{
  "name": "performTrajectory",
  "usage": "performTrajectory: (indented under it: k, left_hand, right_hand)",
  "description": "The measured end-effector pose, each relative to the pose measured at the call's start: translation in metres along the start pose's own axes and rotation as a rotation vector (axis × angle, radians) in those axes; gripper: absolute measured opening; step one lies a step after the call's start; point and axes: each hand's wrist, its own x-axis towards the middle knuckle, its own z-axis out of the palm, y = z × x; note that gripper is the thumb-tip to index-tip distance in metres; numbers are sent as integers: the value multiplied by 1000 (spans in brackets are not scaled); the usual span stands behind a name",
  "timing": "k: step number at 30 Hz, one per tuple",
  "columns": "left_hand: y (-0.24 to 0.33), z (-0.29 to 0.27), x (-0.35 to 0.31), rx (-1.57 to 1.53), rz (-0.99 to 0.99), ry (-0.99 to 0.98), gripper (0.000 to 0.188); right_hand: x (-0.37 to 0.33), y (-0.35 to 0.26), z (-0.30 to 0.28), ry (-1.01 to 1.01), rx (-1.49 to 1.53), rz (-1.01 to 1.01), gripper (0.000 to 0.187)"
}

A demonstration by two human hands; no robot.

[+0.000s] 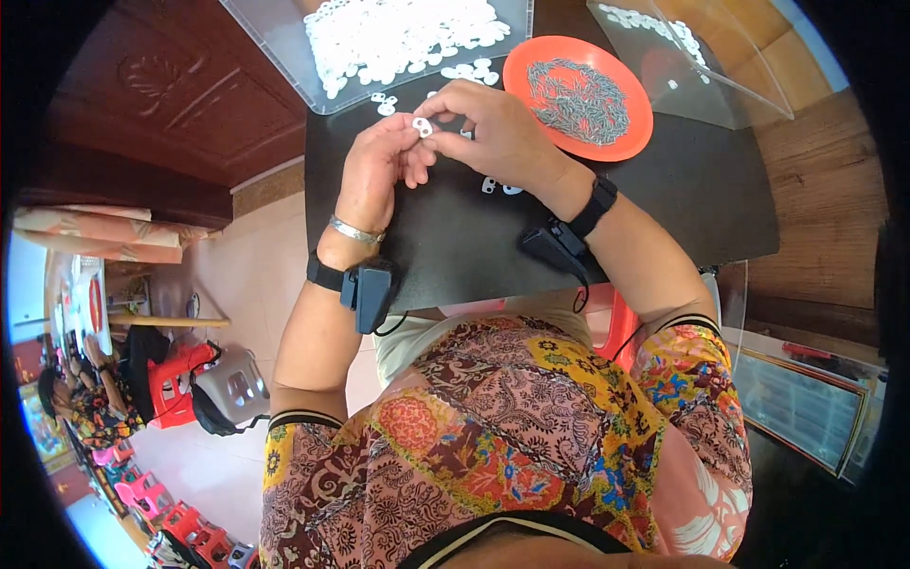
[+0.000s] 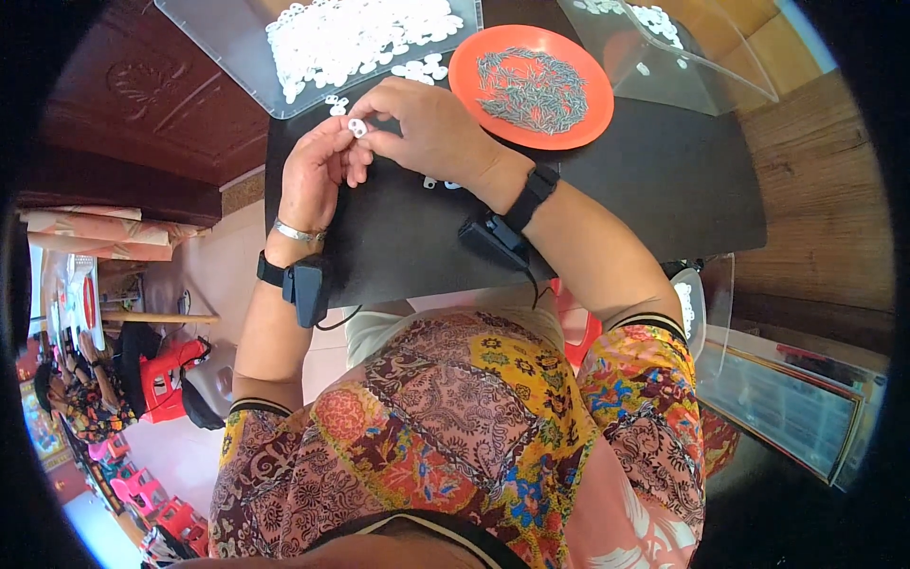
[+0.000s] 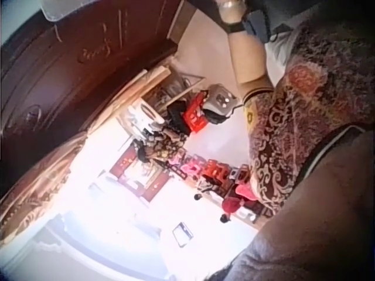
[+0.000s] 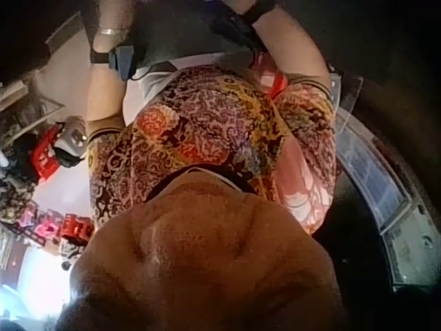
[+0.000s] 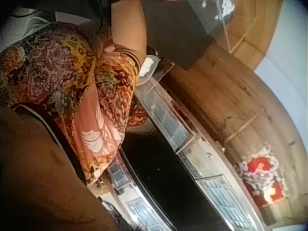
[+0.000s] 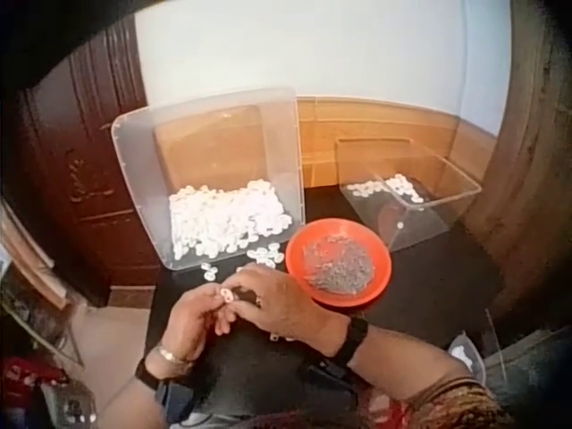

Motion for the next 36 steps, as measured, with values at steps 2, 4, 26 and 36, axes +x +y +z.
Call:
performTrajectory:
  k: [2, 4, 26, 36]
  left_hand:
    - [1, 0, -1, 5, 1, 3, 21]
    - [3, 1, -1, 1, 3, -1, 21]
    - [-4, -2, 1, 37, 87, -16, 21]
    - [-4, -1, 2, -16, 101, 6, 16]
  right_hand:
    - [0, 0, 0, -13, 9, 11, 21]
    - [0, 0, -1, -15, 46, 19, 22]
    - [0, -5, -3, 46, -37, -103, 19]
    - [-1, -7, -3, 86, 8, -7, 15]
